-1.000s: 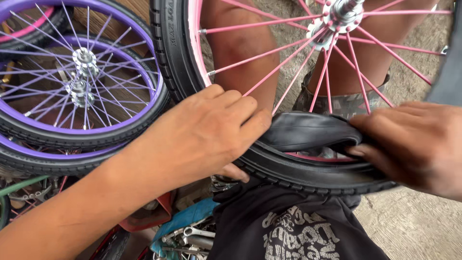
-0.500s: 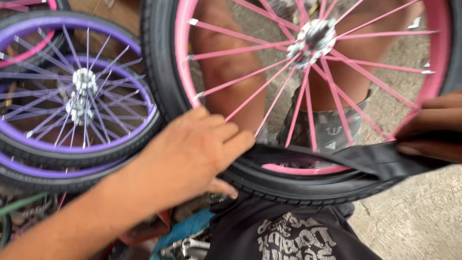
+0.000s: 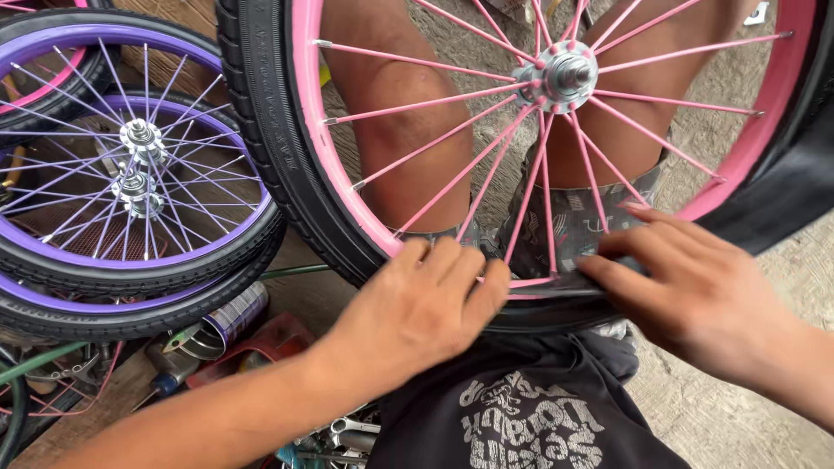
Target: The person installs a bicycle tire onto a pink-rimmed wheel. They place the inner tube inside the tire, then seat the tire bead onto the rim by hand, working around the circumference until the tire is fully mounted.
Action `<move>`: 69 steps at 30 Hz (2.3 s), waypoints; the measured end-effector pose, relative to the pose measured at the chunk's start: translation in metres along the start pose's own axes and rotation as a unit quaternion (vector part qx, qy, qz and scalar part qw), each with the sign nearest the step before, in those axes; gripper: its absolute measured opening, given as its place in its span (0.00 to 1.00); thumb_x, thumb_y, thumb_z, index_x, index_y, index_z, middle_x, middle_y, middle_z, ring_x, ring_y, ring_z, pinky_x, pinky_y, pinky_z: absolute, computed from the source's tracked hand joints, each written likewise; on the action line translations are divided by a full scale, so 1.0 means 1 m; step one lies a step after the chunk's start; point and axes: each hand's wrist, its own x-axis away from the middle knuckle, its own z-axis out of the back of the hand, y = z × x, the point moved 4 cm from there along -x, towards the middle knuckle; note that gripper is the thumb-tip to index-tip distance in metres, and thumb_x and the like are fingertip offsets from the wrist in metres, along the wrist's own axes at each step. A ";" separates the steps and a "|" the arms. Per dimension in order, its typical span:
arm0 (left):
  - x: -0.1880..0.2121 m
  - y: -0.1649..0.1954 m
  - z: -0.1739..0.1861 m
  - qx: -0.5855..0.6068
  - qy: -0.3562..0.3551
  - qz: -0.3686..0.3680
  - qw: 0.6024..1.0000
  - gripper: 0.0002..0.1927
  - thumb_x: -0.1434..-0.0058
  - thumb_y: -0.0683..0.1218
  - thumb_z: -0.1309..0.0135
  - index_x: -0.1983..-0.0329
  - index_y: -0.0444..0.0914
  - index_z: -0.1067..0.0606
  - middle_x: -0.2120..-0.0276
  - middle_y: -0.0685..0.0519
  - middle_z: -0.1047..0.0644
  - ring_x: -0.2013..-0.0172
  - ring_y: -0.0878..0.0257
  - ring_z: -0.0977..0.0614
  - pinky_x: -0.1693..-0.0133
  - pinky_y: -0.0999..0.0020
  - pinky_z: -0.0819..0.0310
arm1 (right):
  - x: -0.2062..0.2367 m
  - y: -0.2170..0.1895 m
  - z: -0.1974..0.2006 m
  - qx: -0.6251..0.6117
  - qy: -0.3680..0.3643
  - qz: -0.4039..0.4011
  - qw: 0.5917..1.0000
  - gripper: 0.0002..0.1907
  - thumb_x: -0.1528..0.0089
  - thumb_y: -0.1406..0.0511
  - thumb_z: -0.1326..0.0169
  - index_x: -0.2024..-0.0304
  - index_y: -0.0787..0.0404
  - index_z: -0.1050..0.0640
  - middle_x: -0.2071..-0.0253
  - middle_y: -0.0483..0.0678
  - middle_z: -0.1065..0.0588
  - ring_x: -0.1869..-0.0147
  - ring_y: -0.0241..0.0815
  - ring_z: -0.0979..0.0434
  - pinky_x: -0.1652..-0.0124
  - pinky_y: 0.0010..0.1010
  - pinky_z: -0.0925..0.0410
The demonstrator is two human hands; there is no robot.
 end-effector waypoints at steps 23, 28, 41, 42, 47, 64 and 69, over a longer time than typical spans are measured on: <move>0.024 0.025 -0.017 -0.062 0.196 -0.041 0.978 0.18 0.32 0.49 0.47 0.40 0.45 0.31 0.46 0.50 0.33 0.48 0.54 0.27 0.49 0.57 0.29 | -0.001 -0.036 0.001 0.259 0.213 0.128 0.933 0.15 0.40 0.67 0.42 0.49 0.61 0.20 0.61 0.43 0.22 0.60 0.38 0.23 0.32 0.53 0.40; 0.035 0.030 -0.032 -0.118 0.216 -0.053 0.968 0.18 0.31 0.48 0.47 0.41 0.40 0.29 0.44 0.51 0.31 0.43 0.56 0.26 0.44 0.58 0.29 | -0.027 -0.035 -0.006 0.250 0.124 0.191 0.941 0.20 0.44 0.66 0.45 0.50 0.65 0.20 0.60 0.48 0.24 0.57 0.42 0.24 0.33 0.57 0.40; 0.035 0.021 -0.032 -0.102 0.136 -0.019 0.985 0.10 0.39 0.44 0.47 0.57 0.34 0.25 0.67 0.52 0.28 0.64 0.60 0.25 0.60 0.67 0.29 | -0.028 -0.052 -0.035 0.021 -0.027 0.089 0.995 0.19 0.44 0.64 0.48 0.52 0.64 0.26 0.53 0.53 0.26 0.46 0.52 0.26 0.33 0.55 0.44; 0.035 0.021 -0.031 -0.103 0.141 -0.016 0.985 0.09 0.38 0.44 0.47 0.58 0.35 0.25 0.68 0.53 0.29 0.66 0.61 0.26 0.61 0.68 0.30 | -0.027 -0.057 -0.034 -0.006 -0.027 0.077 0.997 0.19 0.42 0.61 0.46 0.52 0.65 0.27 0.54 0.53 0.26 0.46 0.53 0.26 0.33 0.56 0.46; 0.029 0.022 -0.030 -0.103 0.138 -0.020 0.985 0.05 0.37 0.44 0.47 0.65 0.38 0.28 0.72 0.55 0.30 0.69 0.63 0.28 0.66 0.69 0.34 | -0.027 -0.066 -0.039 0.026 0.002 0.034 0.999 0.40 0.48 0.43 0.39 0.50 0.70 0.28 0.58 0.56 0.28 0.50 0.57 0.28 0.34 0.55 0.47; 0.041 0.019 -0.002 -0.034 0.201 -0.067 0.977 0.10 0.40 0.44 0.48 0.58 0.34 0.27 0.66 0.51 0.28 0.64 0.60 0.26 0.62 0.67 0.31 | -0.051 -0.076 -0.035 -0.017 -0.260 -0.070 0.963 0.29 0.52 0.48 0.32 0.62 0.59 0.28 0.64 0.48 0.29 0.52 0.51 0.28 0.47 0.42 0.35; 0.034 0.020 -0.006 -0.069 0.161 -0.046 0.984 0.05 0.41 0.44 0.47 0.66 0.38 0.28 0.72 0.54 0.30 0.68 0.61 0.26 0.67 0.67 0.33 | -0.035 -0.080 -0.026 0.053 0.066 0.004 0.996 0.44 0.61 0.45 0.32 0.52 0.66 0.26 0.53 0.55 0.29 0.43 0.57 0.30 0.36 0.59 0.46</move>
